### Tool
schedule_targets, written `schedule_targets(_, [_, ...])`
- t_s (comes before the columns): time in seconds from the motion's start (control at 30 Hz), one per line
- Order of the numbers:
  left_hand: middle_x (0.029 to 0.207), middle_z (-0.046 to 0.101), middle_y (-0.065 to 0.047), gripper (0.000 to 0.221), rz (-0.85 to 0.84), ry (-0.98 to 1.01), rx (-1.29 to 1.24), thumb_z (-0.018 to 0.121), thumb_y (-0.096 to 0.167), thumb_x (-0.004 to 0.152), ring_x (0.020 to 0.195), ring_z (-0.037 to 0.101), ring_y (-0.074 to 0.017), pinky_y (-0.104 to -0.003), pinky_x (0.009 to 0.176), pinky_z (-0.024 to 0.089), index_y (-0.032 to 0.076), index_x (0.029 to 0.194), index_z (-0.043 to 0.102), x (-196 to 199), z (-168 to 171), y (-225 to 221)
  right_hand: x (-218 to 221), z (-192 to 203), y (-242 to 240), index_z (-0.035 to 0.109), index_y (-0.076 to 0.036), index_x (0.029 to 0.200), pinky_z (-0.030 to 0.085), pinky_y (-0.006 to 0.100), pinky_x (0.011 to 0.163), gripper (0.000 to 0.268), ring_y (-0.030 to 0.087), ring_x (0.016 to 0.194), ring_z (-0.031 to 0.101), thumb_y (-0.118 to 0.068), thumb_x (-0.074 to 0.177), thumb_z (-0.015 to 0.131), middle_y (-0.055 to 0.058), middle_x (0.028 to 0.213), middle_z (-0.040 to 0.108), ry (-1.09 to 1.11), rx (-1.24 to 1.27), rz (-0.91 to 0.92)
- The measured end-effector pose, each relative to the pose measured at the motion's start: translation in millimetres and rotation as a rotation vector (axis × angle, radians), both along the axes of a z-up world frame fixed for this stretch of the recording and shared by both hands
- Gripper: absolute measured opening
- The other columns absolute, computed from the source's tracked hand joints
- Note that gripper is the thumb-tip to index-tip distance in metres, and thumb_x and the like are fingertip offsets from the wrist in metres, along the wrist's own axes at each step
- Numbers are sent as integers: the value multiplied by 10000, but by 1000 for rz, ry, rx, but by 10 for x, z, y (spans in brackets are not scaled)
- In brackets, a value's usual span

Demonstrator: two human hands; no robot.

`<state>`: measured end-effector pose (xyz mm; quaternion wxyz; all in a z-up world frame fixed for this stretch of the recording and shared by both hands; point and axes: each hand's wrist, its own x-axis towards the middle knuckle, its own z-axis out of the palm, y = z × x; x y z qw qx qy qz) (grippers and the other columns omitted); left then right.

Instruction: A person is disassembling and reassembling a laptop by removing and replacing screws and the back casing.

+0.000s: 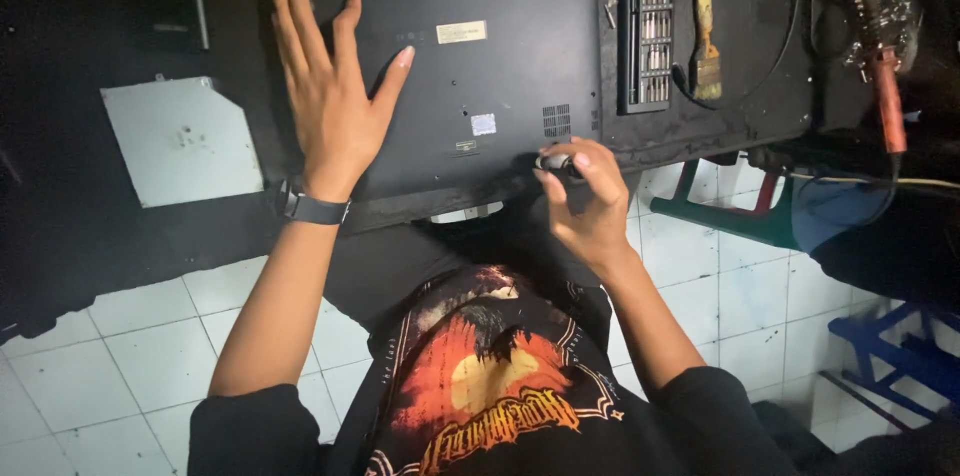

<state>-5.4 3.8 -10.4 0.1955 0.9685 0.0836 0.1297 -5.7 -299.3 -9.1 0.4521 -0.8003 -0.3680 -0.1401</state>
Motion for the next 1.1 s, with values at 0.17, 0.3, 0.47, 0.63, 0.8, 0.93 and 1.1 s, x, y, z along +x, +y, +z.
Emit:
schedule_targets(0.17, [1661, 86, -248, 583, 6, -3, 9, 688, 476, 1213, 1570, 62, -410, -596, 1340, 288, 84, 1593, 484, -2, -12, -11, -40, -85, -20, 265, -292, 1524, 541, 460, 969, 904, 343, 1135, 571, 141, 917, 777, 222, 1248, 475, 13, 30, -15])
schedule_targets(0.3, [1675, 68, -223, 595, 9, -22, 19, 703, 488, 1222, 1581, 52, -401, -604, 1345, 304, 112, 1616, 461, -18, -62, 10, -37, 65, 40, 235, -268, 1565, 525, 422, 978, 849, 314, 1091, 648, 143, 976, 687, 197, 1201, 622, 100, 56, 25])
schedule_targets(0.47, [1691, 25, -194, 616, 9, -32, 35, 699, 520, 1238, 1595, 17, -380, -601, 1362, 301, 142, 1647, 437, -31, -142, 28, -73, -57, 3, 246, -257, 1565, 536, 426, 1010, 866, 303, 1077, 669, 138, 971, 736, 175, 1196, 630, 57, 0, 6])
schedule_targets(0.63, [1675, 36, -222, 610, 2, -41, 30, 697, 517, 1236, 1586, 33, -398, -603, 1367, 268, 130, 1634, 445, -26, -151, 37, -238, -71, 292, 180, -199, 1536, 651, 452, 874, 942, 394, 965, 771, 193, 920, 774, 198, 1394, 439, 148, 198, -5])
schedule_targets(0.8, [1662, 78, -229, 616, 14, -27, 45, 691, 532, 1224, 1564, 23, -388, -603, 1352, 250, 137, 1629, 447, -30, -185, 36, -293, -23, 700, 193, -229, 1538, 631, 466, 940, 799, 371, 1044, 728, 168, 1005, 634, 264, 1119, 654, 274, 301, 227])
schedule_targets(0.93, [1661, 124, -228, 625, 27, -8, 46, 659, 561, 1212, 1565, 82, -403, -603, 1344, 266, 179, 1633, 399, -31, -195, 32, -284, -7, 783, 245, -247, 1558, 608, 409, 926, 677, 326, 1074, 684, 59, 1071, 601, 212, 1137, 653, 54, 134, 148])
schedule_targets(1.1, [1654, 152, -225, 618, 38, -7, 44, 654, 565, 1203, 1559, 115, -414, -597, 1333, 275, 181, 1619, 405, -27, -180, 29, -293, -17, 824, 427, -101, 1305, 545, 367, 816, 376, 307, 990, 726, 0, 1032, 665, 174, 1099, 697, 125, 53, 109])
